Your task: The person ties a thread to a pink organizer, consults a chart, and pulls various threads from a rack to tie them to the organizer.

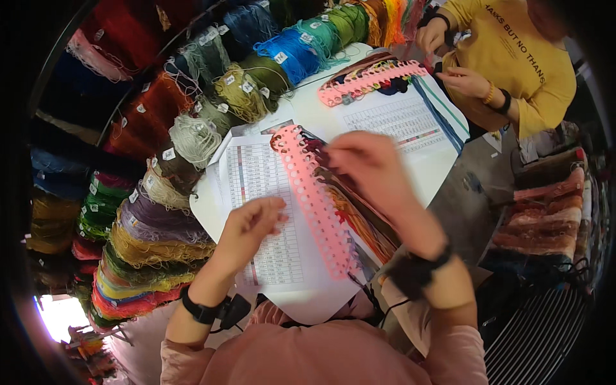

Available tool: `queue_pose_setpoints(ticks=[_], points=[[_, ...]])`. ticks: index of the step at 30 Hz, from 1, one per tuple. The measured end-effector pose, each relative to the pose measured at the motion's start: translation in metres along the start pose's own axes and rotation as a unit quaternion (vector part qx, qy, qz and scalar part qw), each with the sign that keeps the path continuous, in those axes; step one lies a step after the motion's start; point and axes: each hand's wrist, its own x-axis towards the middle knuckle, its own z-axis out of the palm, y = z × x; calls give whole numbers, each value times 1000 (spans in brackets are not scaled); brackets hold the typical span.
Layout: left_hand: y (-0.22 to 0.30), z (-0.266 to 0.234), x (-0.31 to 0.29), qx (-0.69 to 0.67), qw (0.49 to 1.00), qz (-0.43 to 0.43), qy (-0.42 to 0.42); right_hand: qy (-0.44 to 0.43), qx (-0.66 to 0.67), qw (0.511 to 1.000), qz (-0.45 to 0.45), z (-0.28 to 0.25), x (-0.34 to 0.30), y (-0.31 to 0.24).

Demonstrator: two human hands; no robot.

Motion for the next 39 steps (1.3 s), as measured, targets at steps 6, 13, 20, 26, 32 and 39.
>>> queue_pose_setpoints(ticks=[6, 13, 20, 26, 32, 39], points=[[3, 17, 65, -178, 967, -150, 109, 28, -118, 989, 81, 34, 34, 86], [-21, -10, 99, -146, 971, -186, 45, -29, -234, 972, 2, 46, 55, 91], [-22, -17, 110, -219, 963, -129, 90, -31, -306, 951, 5, 52, 65, 84], [-22, -27, 118, -190, 975, -113, 18, -59, -348, 936, -9, 53, 67, 82], [-20, -24, 116, -193, 971, -131, 58, -40, -293, 955, 19, 51, 70, 76], [-28, -25, 122, -183, 980, -46, 57, -41, -365, 930, -4, 53, 76, 86]])
